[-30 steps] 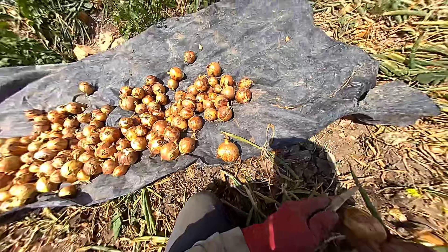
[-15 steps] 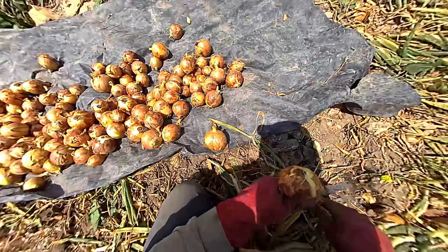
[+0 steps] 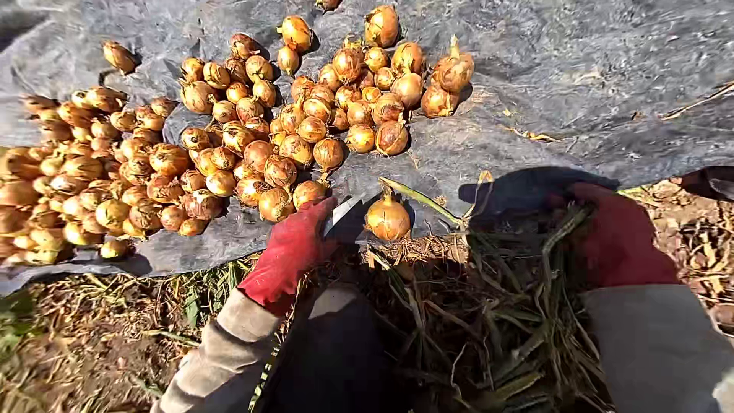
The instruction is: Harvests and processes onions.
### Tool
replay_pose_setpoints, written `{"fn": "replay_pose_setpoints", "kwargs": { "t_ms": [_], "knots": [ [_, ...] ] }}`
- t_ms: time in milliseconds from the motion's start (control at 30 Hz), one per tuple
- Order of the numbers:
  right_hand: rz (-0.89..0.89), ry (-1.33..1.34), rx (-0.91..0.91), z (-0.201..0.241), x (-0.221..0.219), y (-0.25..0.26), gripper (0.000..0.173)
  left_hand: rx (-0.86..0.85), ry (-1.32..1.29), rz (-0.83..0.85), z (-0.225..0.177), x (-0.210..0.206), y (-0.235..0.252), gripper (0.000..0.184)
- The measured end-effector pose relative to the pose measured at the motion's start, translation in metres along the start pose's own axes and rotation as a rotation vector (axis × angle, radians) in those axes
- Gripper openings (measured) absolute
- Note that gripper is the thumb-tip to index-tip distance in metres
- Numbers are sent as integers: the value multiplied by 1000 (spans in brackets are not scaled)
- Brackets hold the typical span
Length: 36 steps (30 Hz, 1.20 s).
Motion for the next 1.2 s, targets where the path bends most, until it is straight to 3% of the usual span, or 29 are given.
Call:
{"fn": "replay_pose_setpoints", "kwargs": {
  "t_ms": [67, 167, 233, 300, 400, 500, 633, 733, 800, 933, 1033, 1200],
  "knots": [
    [11, 6, -22, 2, -24, 2, 18, 163, 129, 65, 45, -38, 12, 67],
    [-138, -261, 71, 31, -18, -16, 42, 219, 102, 33, 72, -56, 15, 40],
    [-167, -417, 101, 47, -4, -40, 51, 102, 37, -138, 64, -39, 3, 34],
    [-155, -479, 115, 53, 3, -52, 49, -49, 13, -285, 55, -17, -16, 31],
    [-174, -463, 93, 37, 18, -27, 49, -174, 13, -332, 57, -4, -36, 32],
    [-176, -565, 51, 17, 23, -1, 54, -155, 44, -210, 61, -11, -34, 30],
    [-109, -606, -72, -2, 22, -15, 61, 29, 144, 181, 59, -45, -20, 35],
    [-136, -623, 28, 5, 53, -40, 58, -28, 3, -24, 31, -10, -32, 34],
    [-148, -852, 109, -3, 88, -77, 49, -96, -215, -132, 1, 11, -43, 41],
    [-206, -1045, 45, -130, 174, -197, 52, -279, -554, -26, -110, 11, -35, 51],
    [-176, -1091, 24, -207, 183, -297, 47, -396, -581, 30, -193, 6, -47, 47],
    [-93, -1149, -425, -297, 217, -436, 51, -429, -803, 246, -262, -20, -86, 37]
  ]
}}
Point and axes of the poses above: each hand's wrist, its own y-axis towards the middle knuckle, its own x-axis out of the back of the hand, z = x × y, the point moved 10 cm from there along y, towards the middle knuckle, and after that the axes turned 1 degree about -x, right-handed, at the moved point
